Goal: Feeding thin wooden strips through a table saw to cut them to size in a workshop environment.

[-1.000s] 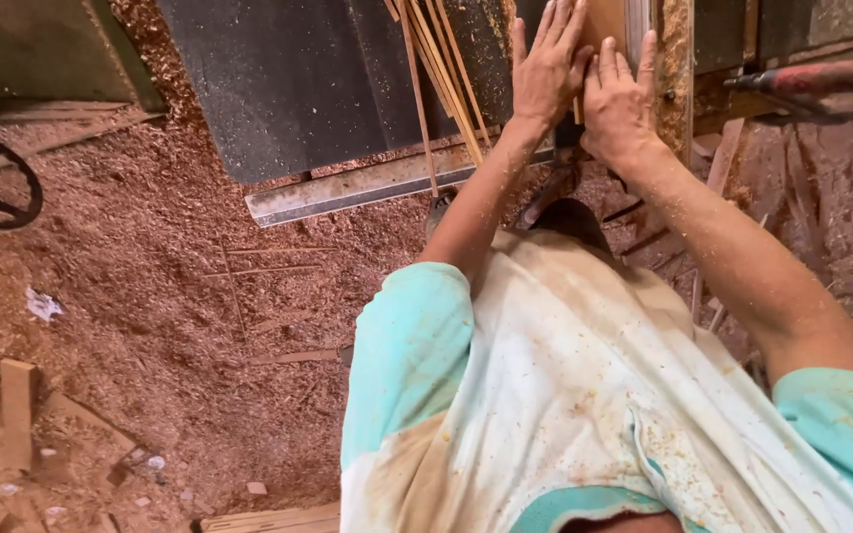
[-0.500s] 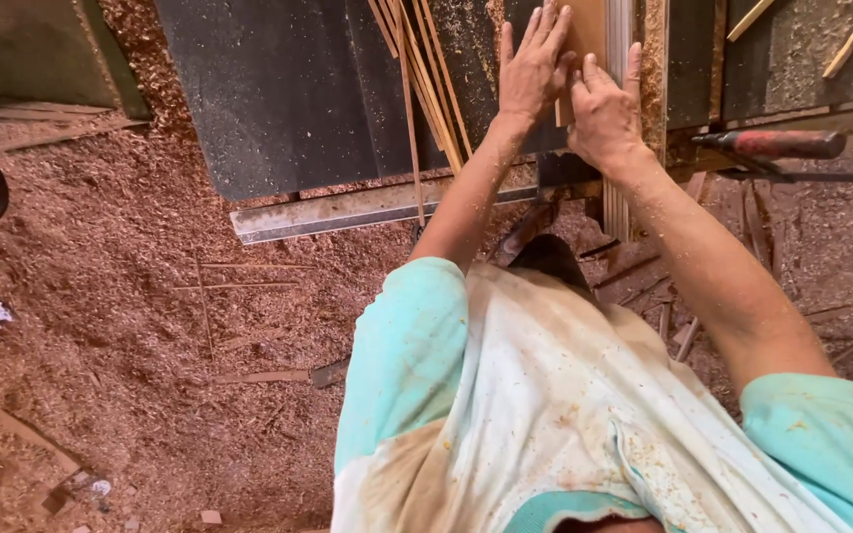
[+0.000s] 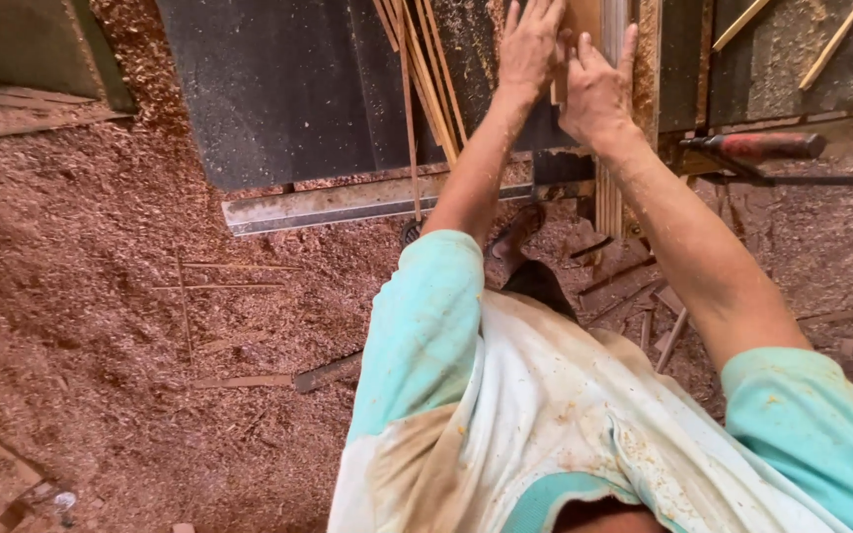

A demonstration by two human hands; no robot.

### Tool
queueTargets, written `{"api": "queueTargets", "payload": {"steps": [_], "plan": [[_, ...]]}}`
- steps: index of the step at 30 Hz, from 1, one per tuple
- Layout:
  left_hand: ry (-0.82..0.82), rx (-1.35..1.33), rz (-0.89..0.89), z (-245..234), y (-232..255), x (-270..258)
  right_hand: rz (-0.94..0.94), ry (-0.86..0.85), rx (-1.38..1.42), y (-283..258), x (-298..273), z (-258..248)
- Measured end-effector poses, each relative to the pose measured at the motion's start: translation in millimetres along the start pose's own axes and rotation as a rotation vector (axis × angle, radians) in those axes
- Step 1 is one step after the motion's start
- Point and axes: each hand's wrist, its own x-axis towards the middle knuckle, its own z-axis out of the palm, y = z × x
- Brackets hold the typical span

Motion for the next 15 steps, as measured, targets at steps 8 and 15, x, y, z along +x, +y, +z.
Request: {"api": "queueTargets", "payload": {"steps": [8, 15], "plan": [[0.003, -0.150, 0.020, -9, 55, -189, -0.047, 0.065, 0.236, -81, -183, -90], [-0.003, -0.190, 0.222, -45, 50, -271, 1.394, 0.415, 1.839, -125, -287, -29]]}}
